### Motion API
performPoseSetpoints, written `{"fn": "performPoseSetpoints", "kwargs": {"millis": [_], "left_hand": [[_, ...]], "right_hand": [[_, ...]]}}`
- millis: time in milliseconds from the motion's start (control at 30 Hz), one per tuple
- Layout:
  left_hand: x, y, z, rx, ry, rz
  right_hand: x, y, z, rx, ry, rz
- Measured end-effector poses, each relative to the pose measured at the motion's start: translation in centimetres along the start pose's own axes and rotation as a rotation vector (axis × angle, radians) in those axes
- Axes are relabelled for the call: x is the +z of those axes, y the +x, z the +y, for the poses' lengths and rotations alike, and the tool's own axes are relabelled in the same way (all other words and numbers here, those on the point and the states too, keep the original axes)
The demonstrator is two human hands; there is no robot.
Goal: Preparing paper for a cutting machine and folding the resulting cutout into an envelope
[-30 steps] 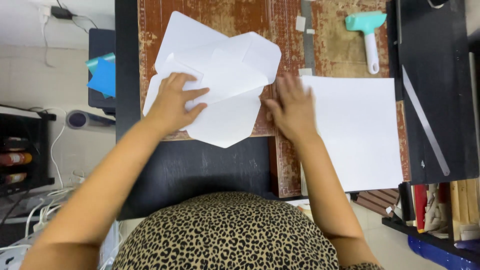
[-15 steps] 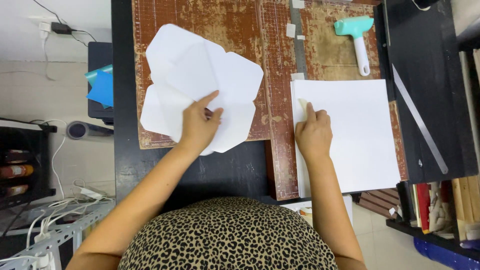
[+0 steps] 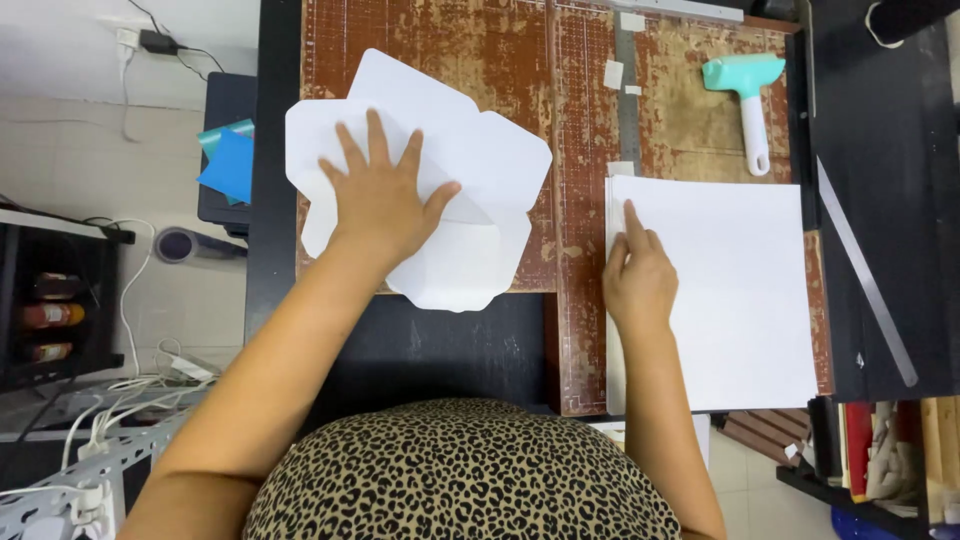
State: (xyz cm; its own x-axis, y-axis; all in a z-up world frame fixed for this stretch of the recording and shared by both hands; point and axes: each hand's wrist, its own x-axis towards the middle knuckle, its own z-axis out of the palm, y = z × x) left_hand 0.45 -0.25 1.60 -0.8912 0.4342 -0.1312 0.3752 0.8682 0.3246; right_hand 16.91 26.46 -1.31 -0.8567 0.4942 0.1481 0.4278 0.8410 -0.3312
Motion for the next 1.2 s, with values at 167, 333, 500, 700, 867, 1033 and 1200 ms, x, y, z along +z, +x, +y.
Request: {"fn": "performPoseSetpoints", "kwargs": {"millis": [167, 333, 500, 700, 867, 1033, 1200], "left_hand": [[3.5, -2.4, -1.0, 0.057, -0.134, 0.006], [4.6, -0.9, -2.3, 0.350, -0.195, 0.105], [5.1, 1.2, -2.4, 0.359, -0.104, -0.009], [5.9, 1.5, -1.4, 0.281, -0.104, 0.016], [5.8, 1.6, -1.5, 0.272, -0.093, -0.042], [5.4, 1.6, -1.3, 0.267, -0.094, -0.052], [5.6, 1.5, -1.3, 0.259, -0.085, -0.036]], "right_hand": [[0.6, -1.3, -4.9, -0.107, 0.310, -0.089], [3.2, -0.5, -5.7, -0.286, 0.219, -0.198], [8.4, 2.7, -6.4, -0.473, 0.078, -0.144], [11.1, 7.0, -10.4, -0.530, 0.019, -0.141], [12.6, 9.0, -11.7, -0.526, 0.010, -0.166], [12.7, 9.9, -12.3, -0.547, -0.031, -0.171], [11.6, 9.8, -12.6, -0.553, -0.065, -0.206]]}}
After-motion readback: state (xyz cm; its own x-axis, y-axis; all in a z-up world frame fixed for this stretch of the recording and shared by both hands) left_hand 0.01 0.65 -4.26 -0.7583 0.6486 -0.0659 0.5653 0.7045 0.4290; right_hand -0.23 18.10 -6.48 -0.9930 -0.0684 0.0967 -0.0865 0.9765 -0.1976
